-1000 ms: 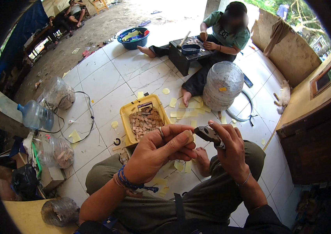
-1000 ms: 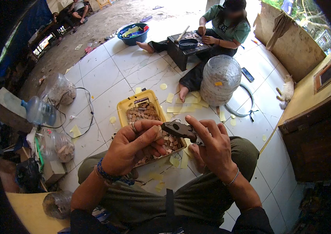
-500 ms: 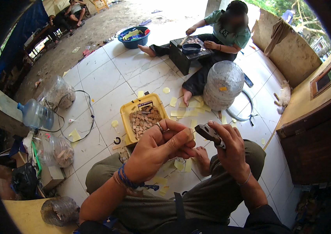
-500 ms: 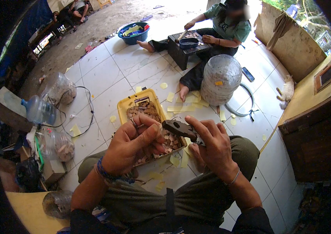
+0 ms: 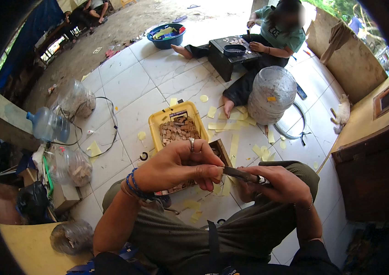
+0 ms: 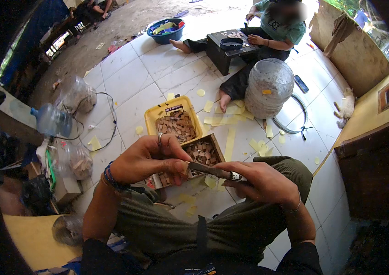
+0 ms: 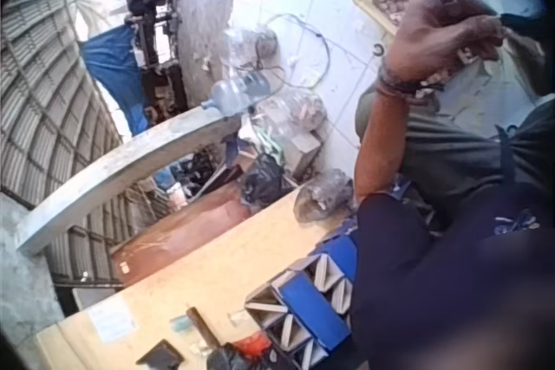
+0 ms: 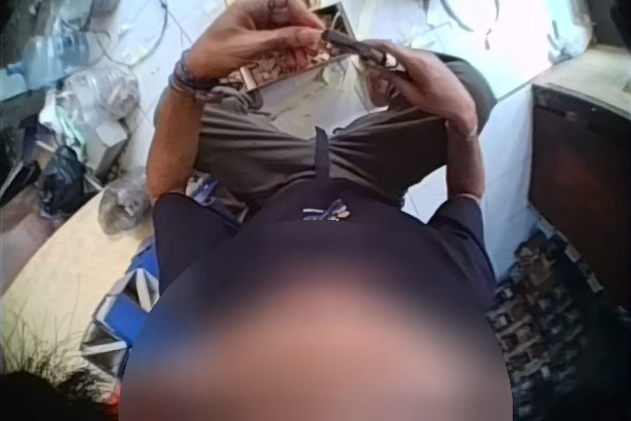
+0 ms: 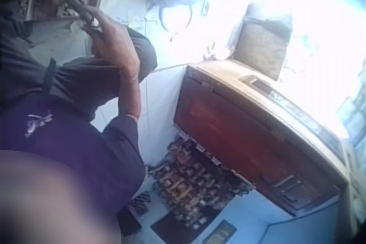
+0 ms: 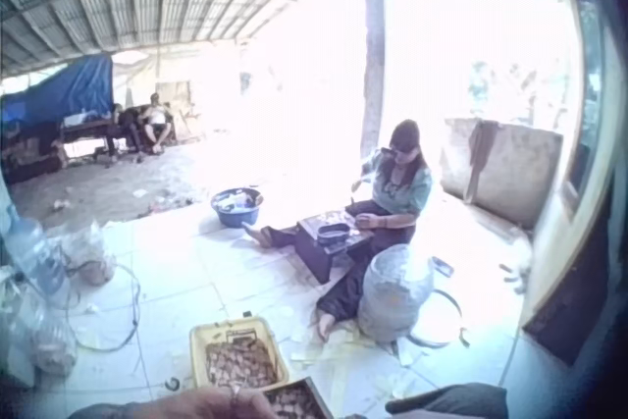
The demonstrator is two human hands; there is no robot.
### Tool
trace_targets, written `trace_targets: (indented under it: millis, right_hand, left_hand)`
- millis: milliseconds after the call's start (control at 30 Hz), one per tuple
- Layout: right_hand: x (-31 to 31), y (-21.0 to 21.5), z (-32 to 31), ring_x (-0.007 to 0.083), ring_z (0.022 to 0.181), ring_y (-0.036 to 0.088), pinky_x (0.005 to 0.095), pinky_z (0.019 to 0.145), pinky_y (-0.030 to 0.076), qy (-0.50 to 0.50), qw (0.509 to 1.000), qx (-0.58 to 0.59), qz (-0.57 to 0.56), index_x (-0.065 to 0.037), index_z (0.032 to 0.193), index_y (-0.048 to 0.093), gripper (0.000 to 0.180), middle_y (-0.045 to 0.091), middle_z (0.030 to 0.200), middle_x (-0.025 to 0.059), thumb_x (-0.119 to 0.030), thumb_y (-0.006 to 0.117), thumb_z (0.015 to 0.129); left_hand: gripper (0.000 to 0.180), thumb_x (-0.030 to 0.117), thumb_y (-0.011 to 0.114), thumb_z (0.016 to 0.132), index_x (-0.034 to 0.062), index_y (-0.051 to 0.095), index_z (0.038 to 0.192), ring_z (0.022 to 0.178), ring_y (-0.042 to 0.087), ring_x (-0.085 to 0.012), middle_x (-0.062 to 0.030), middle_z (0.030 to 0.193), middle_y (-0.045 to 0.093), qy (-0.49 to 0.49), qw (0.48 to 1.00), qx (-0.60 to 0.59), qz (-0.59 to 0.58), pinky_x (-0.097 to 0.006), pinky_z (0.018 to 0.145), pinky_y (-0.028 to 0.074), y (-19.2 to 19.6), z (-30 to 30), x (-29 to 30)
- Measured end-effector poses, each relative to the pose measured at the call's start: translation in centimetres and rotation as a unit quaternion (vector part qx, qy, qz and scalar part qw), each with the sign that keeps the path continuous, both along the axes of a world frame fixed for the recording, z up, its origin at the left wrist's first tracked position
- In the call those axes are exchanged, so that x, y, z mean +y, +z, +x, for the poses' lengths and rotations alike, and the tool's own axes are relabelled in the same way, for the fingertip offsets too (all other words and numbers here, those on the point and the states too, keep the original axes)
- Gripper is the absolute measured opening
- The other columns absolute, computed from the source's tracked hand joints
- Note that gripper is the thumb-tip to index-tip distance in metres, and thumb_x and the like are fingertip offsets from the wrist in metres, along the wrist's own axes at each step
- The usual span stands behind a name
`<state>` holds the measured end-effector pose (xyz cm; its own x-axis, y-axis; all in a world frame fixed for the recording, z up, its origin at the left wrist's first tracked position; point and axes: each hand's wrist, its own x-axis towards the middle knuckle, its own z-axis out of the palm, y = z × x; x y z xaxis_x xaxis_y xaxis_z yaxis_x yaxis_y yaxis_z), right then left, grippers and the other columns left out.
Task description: The person sits on the floor and uses pliers to trim small wooden pieces, placing the trimmed pieces into a yellow container. The person repeatedly picks up pieces, trims them, and deposits them into the container.
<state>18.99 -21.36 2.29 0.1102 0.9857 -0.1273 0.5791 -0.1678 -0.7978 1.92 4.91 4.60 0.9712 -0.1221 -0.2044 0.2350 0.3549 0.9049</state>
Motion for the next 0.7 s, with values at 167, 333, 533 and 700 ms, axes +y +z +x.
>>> trace_targets:
  millis: [167, 333, 533, 700]
  right_hand:
    - [0.0, -0.2, -0.2, 0.0348, 0.100, 0.071, 0.0466, 0.089, 0.056, -0.109, 0.991, -0.073, 0.024, -0.022, 0.150, 0.053, 0.062, 0.071, 0.114, 0.0164, -0.011, 0.073, 0.093]
    - [-0.2, -1.0, 0.0, 0.0355, 0.095, 0.072, 0.0471, 0.084, 0.057, -0.238, 0.963, -0.086, 0.097, -0.019, 0.148, 0.055, 0.063, 0.072, 0.112, 0.0189, -0.005, 0.074, 0.089]
    - [-0.7, -1.8, 0.2, 0.0354, 0.083, 0.073, 0.0423, 0.072, 0.055, -0.329, 0.926, -0.050, 0.177, -0.009, 0.143, 0.056, 0.047, 0.072, 0.102, 0.0238, -0.007, 0.069, 0.098]
    - [-0.6, -1.5, 0.6, 0.0354, 0.081, 0.073, 0.0430, 0.071, 0.055, -0.338, 0.914, -0.054, 0.219, -0.007, 0.140, 0.057, 0.043, 0.071, 0.101, 0.0244, -0.008, 0.068, 0.099]
  left_hand:
    - [0.021, 0.010, 0.069, 0.102, -0.0033, 0.065, 0.117, 0.091, 0.074, -0.0156, -0.0100, 0.100, 0.074, 0.030, 0.997, -0.007, 0.066, -0.028, 0.082, 0.061, 0.1, 0.3, 0.4]
    - [0.020, 0.009, 0.070, 0.102, -0.0014, 0.066, 0.119, 0.094, 0.073, -0.0140, -0.0081, 0.102, 0.075, 0.094, 0.986, -0.018, 0.138, -0.028, 0.084, 0.061, -1.4, 1.0, 0.2]
    - [0.036, 0.017, 0.073, 0.101, 0.0005, 0.064, 0.131, 0.099, 0.073, -0.0145, -0.0109, 0.111, 0.075, 0.079, 0.957, -0.001, 0.277, -0.030, 0.086, 0.060, -4.6, 2.5, 0.6]
    - [0.054, 0.033, 0.073, 0.100, 0.0054, 0.058, 0.143, 0.109, 0.074, -0.0299, -0.0219, 0.123, 0.073, 0.031, 0.821, -0.017, 0.569, -0.039, 0.091, 0.060, -8.6, 6.0, 5.0]
